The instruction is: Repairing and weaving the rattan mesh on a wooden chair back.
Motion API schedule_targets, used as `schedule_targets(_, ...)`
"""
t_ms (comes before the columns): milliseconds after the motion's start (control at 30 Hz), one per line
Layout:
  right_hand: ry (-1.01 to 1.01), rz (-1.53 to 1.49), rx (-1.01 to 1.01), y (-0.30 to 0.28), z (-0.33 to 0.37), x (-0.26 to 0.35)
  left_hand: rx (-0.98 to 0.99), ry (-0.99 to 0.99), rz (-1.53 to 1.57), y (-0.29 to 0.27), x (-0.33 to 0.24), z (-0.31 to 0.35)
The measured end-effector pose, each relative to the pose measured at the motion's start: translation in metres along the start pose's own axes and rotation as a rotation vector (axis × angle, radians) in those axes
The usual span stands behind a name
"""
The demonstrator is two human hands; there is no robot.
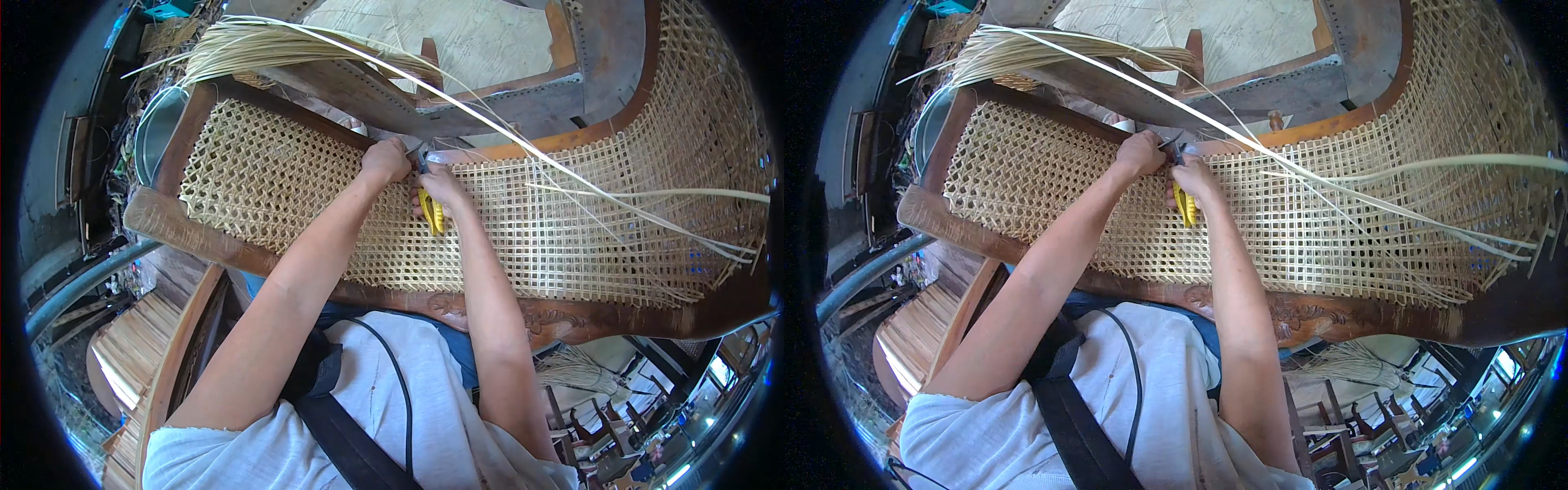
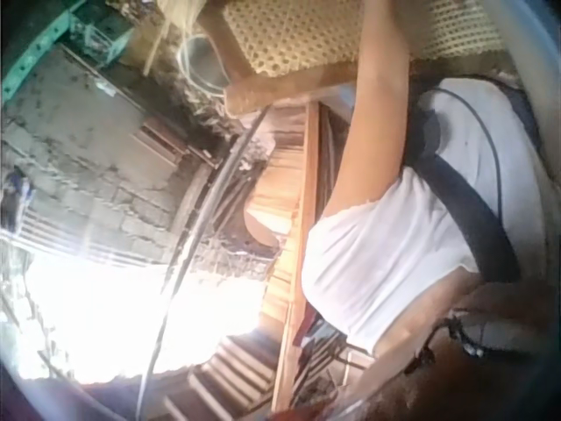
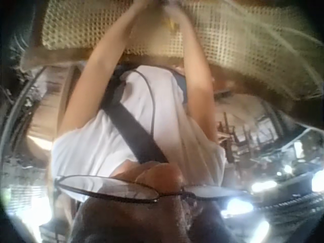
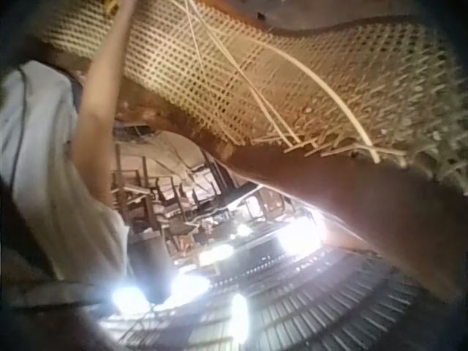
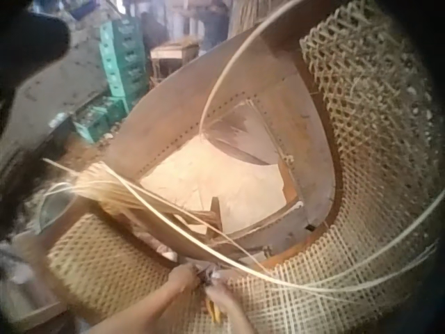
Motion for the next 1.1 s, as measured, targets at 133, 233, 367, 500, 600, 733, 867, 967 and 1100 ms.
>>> schedule_targets(133,-0.025,0.153,0.006,0.008,0.000,0.002,-0.030,0.043,0.049,0.005,0.009,-0.010)
schedule_targets(233,-0.068,0.272,-0.005,0.012,0.009,0.014,0.012,0.025,0.053,0.000,0.008,-0.010)
schedule_targets(367,-0.065,0.202,0.032,0.005,0.001,0.005,0.016,0.109,-0.033,-0.003,0.003,-0.011)
schedule_targets(500,-0.084,0.282,-0.041,0.012,0.010,0.015,-0.037,0.023,0.035,0.003,0.003,-0.015)
schedule_targets(600,-0.185,0.146,-0.192,0.011,0.027,0.013,0.041,0.051,0.109,0.006,0.015,-0.041)
schedule_targets(733,-0.244,-0.095,-0.248,-0.002,0.080,0.005,-0.002,0.013,0.047,0.006,0.008,-0.036)
schedule_targets(867,-0.238,0.113,-0.147,-0.015,0.177,-0.022,0.014,-0.018,-0.085,0.009,-0.023,-0.012)
schedule_targets(967,-0.468,0.587,-0.010,-0.002,0.263,-0.052,-0.019,0.021,-0.135,0.001,-0.014,0.002)
schedule_targets(1100,-0.020,0.754,-0.054,0.036,0.349,-0.076,-0.070,0.198,-0.136,-0.007,0.017,-0.003)
Point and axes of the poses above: each hand's wrist, its own z-axis away from the middle knuckle, its own y-axis out of the palm, x = y × z, the point moved 1 cm from there along -z, towards the middle knuckle, and after that the axes turned 14 degrees about -y, right-handed, at the moved point
